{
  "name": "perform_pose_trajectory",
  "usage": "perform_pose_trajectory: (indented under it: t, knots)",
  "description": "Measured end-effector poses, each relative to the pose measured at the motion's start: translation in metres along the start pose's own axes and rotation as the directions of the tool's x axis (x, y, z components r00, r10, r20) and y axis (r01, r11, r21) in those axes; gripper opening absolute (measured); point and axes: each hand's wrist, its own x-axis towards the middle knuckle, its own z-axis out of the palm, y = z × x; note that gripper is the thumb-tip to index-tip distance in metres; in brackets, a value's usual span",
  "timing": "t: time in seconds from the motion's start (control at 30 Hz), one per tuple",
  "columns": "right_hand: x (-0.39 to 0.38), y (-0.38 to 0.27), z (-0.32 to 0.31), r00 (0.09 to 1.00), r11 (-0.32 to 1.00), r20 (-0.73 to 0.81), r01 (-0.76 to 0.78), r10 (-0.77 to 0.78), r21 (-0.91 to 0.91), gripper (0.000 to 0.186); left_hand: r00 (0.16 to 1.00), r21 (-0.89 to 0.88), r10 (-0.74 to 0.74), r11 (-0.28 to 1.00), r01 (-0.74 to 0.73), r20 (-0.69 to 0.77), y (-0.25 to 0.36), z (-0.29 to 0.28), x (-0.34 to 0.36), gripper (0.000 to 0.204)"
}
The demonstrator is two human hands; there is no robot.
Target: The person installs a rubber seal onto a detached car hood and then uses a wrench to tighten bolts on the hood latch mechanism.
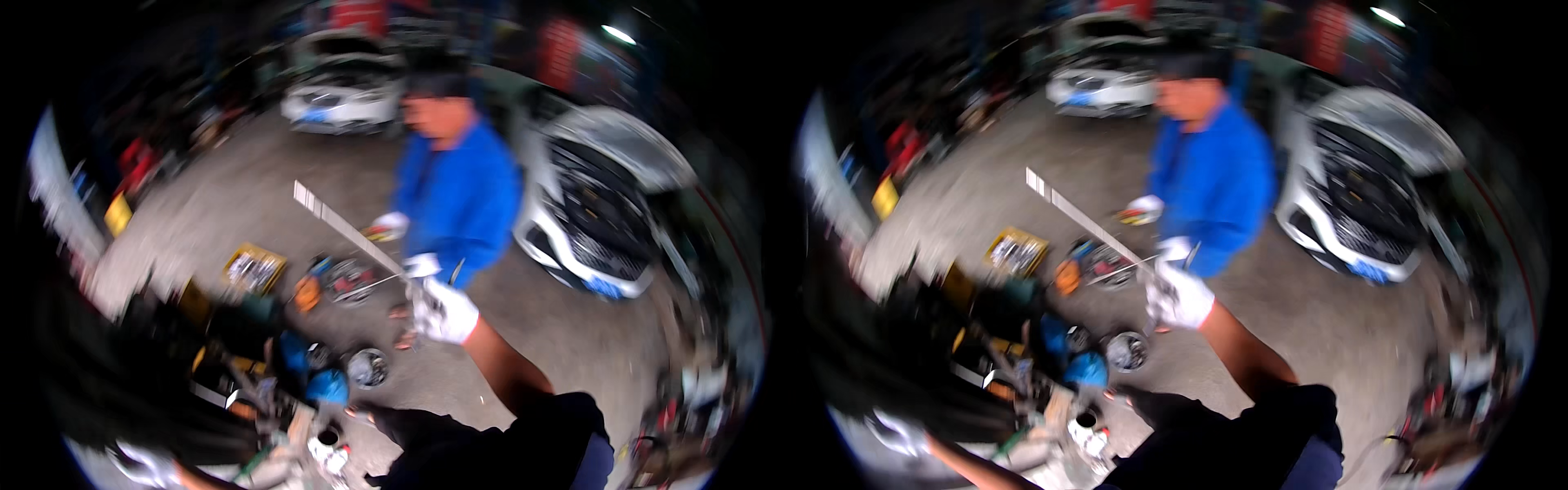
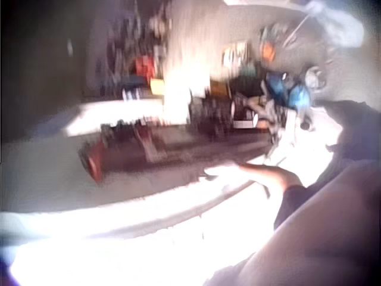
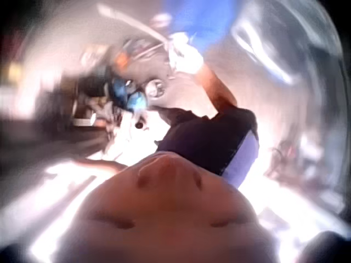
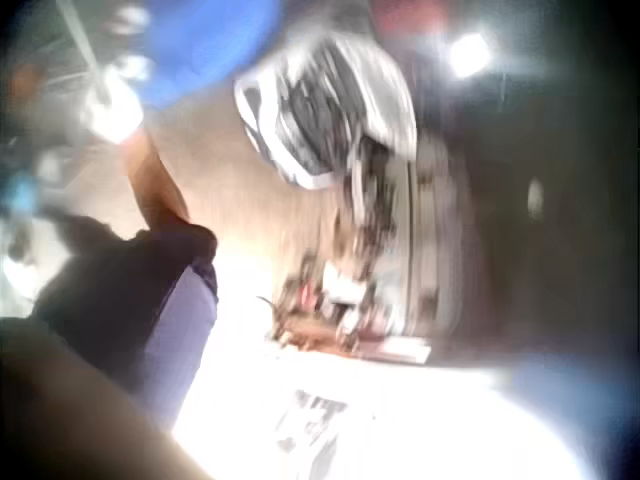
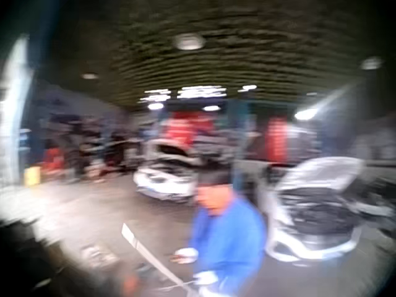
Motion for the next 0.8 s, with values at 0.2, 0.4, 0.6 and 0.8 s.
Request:
perform_pose_trajectory:
  t: [0.2,0.4,0.6,0.8]
  knots:
    - [-0.431,0.009,-0.162,0.888,0.944,-0.349,0.329,-0.300,0.025,0.028,0.395,-0.492,0.383,0.200,0.847,0.835,0.347,-0.106,-0.429,0.034]
    - [-0.647,0.062,-0.252,0.624,0.885,-0.628,0.337,-0.465,-0.321,0.053,-0.387,0.585,0.909,0.233,0.777,0.152,0.695,-0.514,-0.433,0.042]
    - [-0.843,-0.038,-0.383,0.405,0.754,-0.636,0.380,-0.657,-0.537,0.044,-0.624,0.550,0.770,0.581,0.600,-0.134,0.966,-0.697,-0.547,0.032]
    - [-0.903,-0.145,-0.481,0.398,0.760,-0.648,0.304,-0.649,-0.575,0.040,-0.558,0.787,0.805,0.473,0.396,-0.202,1.121,-0.750,-0.636,0.035]
